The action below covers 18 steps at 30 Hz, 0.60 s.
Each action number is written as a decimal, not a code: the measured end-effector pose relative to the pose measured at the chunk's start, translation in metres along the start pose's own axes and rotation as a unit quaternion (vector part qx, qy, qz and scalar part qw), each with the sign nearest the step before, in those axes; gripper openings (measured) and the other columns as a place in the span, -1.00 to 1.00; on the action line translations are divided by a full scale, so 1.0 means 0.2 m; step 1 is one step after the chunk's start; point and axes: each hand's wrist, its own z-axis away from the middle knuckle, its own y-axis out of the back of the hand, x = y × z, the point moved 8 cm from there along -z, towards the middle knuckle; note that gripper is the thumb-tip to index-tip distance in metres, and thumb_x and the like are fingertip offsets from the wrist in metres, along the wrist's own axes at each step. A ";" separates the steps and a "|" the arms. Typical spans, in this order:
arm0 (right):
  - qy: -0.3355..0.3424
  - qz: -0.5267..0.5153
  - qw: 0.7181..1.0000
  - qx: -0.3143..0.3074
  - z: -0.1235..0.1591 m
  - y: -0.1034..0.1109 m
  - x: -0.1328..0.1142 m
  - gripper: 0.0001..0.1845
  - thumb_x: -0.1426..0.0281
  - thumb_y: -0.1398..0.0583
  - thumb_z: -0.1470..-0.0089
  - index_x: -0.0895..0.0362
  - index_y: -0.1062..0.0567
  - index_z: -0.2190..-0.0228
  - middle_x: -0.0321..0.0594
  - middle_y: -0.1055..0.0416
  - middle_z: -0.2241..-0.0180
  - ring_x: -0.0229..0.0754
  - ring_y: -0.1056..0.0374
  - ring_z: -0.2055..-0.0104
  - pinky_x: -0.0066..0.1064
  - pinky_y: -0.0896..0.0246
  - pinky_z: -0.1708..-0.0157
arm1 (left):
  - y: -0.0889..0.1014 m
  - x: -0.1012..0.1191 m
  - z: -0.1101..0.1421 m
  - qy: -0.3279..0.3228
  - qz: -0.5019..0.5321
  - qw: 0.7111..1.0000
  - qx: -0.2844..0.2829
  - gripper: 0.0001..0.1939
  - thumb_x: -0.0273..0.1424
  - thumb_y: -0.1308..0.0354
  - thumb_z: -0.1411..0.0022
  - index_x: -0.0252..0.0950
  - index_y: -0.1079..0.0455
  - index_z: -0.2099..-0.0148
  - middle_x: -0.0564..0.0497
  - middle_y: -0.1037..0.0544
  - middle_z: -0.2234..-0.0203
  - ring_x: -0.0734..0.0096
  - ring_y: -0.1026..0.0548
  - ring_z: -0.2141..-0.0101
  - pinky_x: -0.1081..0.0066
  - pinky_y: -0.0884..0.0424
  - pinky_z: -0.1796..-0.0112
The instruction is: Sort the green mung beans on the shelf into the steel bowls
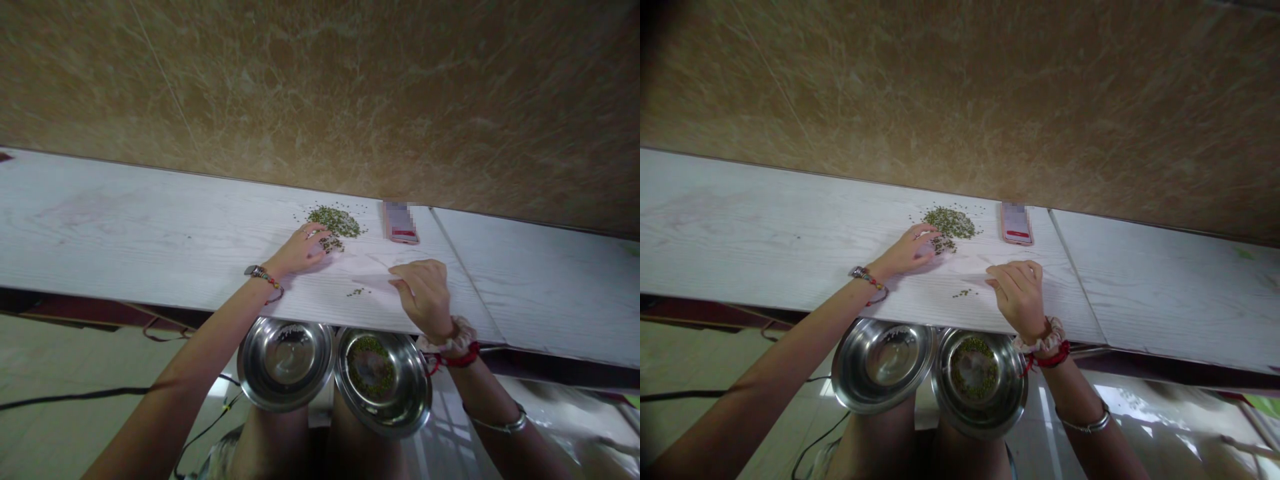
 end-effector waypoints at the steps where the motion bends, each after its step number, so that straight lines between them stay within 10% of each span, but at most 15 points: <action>1: -0.008 0.012 1.000 -0.003 0.00 0.00 0.01 -0.93 0.47 -0.15 -0.16 0.09 -0.43 0.34 -0.31 -0.50 0.48 -0.20 -0.36 0.36 -0.30 -0.09 0.19 | 0.00 0.00 0.00 0.001 0.001 1.000 -0.001 -0.57 -0.29 -0.06 -0.26 -0.32 -0.27 -0.15 -0.21 -0.34 -0.09 0.08 -0.25 -0.15 0.03 -0.22 -0.16; 18: -0.010 -0.035 0.998 -0.049 0.02 0.05 -0.14 -0.90 0.47 -0.13 -0.17 0.10 -0.43 0.38 -0.32 -0.48 0.50 -0.24 -0.33 0.39 -0.31 -0.10 0.21 | 0.00 -0.01 0.00 0.014 0.013 1.000 -0.008 -0.57 -0.30 -0.08 -0.25 -0.32 -0.27 -0.15 -0.21 -0.34 -0.09 0.11 -0.26 -0.15 0.05 -0.21 -0.17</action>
